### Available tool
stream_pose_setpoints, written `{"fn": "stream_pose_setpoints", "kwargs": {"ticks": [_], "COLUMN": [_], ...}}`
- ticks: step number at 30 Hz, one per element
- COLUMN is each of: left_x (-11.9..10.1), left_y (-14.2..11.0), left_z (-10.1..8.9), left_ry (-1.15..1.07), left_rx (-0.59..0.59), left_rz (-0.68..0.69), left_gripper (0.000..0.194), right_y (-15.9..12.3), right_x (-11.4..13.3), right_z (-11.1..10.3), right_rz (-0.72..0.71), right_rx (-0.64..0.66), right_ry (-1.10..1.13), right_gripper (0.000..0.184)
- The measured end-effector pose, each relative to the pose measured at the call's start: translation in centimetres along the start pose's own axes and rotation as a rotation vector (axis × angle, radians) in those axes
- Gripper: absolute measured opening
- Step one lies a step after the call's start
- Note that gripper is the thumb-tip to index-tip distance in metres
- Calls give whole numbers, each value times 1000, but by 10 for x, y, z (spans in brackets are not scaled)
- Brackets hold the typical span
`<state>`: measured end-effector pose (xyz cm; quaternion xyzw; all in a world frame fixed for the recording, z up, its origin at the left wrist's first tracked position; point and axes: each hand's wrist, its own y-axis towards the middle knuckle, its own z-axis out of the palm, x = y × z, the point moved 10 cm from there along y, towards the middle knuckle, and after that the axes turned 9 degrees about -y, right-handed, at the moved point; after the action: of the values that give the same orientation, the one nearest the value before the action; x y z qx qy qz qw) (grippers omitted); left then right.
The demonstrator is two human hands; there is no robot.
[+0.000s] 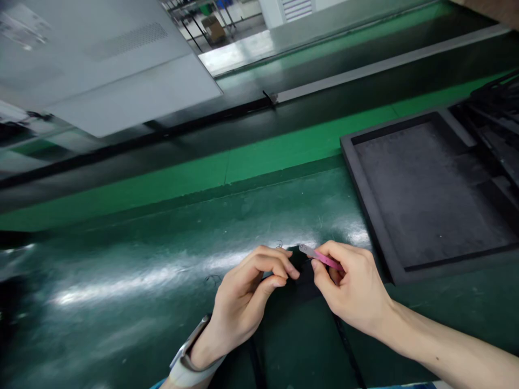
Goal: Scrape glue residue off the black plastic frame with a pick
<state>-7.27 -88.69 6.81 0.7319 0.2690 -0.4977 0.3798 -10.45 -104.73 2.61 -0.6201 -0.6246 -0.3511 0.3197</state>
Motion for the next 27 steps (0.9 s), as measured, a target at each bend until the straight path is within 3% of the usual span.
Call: {"fn": "stream_pose_setpoints", "kwargs": {"ticks": [5, 12, 18, 27], "left_x": [-3, -3, -8, -12], "left_y": [4, 6, 0, -1], "left_z": [-5, -11, -16, -3], "left_ry": [102, 251, 488, 676], "left_rx": [-27, 42, 55, 101], "left_rz": [4, -34, 45, 104], "left_gripper": [14, 16, 13, 7], "right_y": [-1, -1, 1, -1], "right_x": [1, -3, 0, -13], "right_z": [0, -3, -4, -5], "right_rz": [-8, 18, 9, 78], "right_rx": [-9, -23, -23, -7], "right_ry": [-1, -19, -33, -35], "right_gripper": [18, 19, 21, 18]}}
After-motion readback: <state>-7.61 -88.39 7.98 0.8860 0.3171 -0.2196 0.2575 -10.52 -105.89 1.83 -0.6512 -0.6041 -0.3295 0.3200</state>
